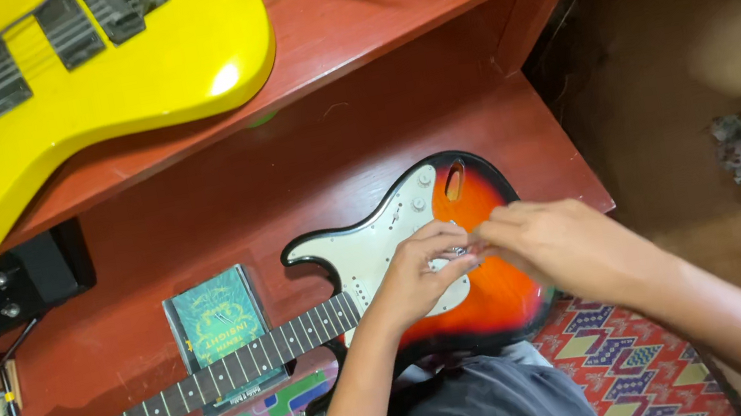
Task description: The person uses a screwdriver to adjust the bridge saddles on a sunburst electric guitar. They repeatedly pick up the screwdriver from a container, tighten or loosen screws on the bridge, and place the tool back down.
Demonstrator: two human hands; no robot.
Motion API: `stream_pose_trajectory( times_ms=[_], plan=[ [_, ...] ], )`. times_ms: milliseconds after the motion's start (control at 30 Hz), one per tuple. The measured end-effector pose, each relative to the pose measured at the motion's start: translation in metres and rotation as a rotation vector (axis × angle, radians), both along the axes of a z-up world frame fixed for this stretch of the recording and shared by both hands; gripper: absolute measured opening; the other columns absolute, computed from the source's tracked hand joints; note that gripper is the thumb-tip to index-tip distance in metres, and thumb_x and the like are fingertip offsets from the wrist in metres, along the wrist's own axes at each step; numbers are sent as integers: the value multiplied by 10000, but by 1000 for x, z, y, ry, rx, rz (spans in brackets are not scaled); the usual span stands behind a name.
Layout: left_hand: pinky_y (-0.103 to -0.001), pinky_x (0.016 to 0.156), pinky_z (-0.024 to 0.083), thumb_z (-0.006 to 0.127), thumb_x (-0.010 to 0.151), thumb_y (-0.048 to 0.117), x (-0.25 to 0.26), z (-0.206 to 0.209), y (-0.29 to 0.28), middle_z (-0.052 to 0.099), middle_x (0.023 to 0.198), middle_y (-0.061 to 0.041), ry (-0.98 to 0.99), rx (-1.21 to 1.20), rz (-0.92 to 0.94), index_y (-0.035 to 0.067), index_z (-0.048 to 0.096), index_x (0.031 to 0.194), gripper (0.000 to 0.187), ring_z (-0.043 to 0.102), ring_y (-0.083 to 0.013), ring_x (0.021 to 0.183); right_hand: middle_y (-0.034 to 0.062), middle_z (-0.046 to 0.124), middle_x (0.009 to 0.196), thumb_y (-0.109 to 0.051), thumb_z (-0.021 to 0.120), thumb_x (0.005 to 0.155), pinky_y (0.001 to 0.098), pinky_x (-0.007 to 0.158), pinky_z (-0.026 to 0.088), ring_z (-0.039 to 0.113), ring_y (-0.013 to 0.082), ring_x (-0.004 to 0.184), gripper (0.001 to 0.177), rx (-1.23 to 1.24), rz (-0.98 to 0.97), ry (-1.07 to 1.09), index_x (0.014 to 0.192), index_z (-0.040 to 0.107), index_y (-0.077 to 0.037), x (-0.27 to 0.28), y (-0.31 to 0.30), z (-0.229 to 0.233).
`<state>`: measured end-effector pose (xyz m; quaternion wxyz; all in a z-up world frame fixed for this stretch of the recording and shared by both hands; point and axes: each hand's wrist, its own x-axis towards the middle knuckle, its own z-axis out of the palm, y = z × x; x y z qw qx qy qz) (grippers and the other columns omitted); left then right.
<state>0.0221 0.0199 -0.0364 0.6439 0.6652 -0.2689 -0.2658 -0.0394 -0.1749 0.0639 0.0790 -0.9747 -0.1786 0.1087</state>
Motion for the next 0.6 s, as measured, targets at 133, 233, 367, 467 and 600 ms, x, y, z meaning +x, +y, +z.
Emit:
stream_pose_trajectory(
  times_ms=[133, 233, 367, 467, 600],
  plan=[
    [-375, 947, 581, 706, 929, 25, -1, -2, -4, 726, 1096, -154, 5, 27, -35, 22, 751, 1148, 224, 693, -261, 1065, -35, 642, 906, -212, 617, 965, 304, 682, 580, 678, 171, 880, 94, -193, 77, -65, 1058, 607, -224, 5, 2, 3],
    [-442, 932, 572, 770, 839, 12, -9, -9, -9, 745, 1038, -171, 26, -46, 13, -19, 697, 1188, 358, 717, -319, 1027, -10, 626, 885, -385, 512, 1001, 366, 666, 594, 678, 218, 866, 174, -234, 73, -18, 1065, 580, -238, 9, 1, -10],
    [-340, 901, 568, 773, 913, 125, -14, -38, -14, 779, 910, -45, 50, -6, 102, 74, 715, 956, 89, 712, -115, 933, -29, 611, 825, -437, 504, 1005, 319, 607, 573, 684, 184, 785, 219, -281, 115, -67, 1027, 583, -234, 7, 1, -19],
    [-396, 965, 545, 788, 868, 45, -9, -20, -12, 778, 983, -76, 5, -28, 108, 75, 742, 949, 97, 719, -193, 1010, -45, 611, 853, -346, 561, 990, 312, 633, 579, 681, 183, 836, 142, -269, 185, -52, 1031, 601, -215, 8, -1, -1],
    [-388, 929, 544, 742, 862, 5, -9, 7, -5, 741, 1017, -121, -53, 24, 94, 67, 764, 985, 139, 680, -250, 982, -18, 623, 824, -262, 544, 1002, 304, 652, 576, 657, 202, 878, 129, -120, 263, -68, 934, 613, -177, 17, -11, -17]
  ],
)
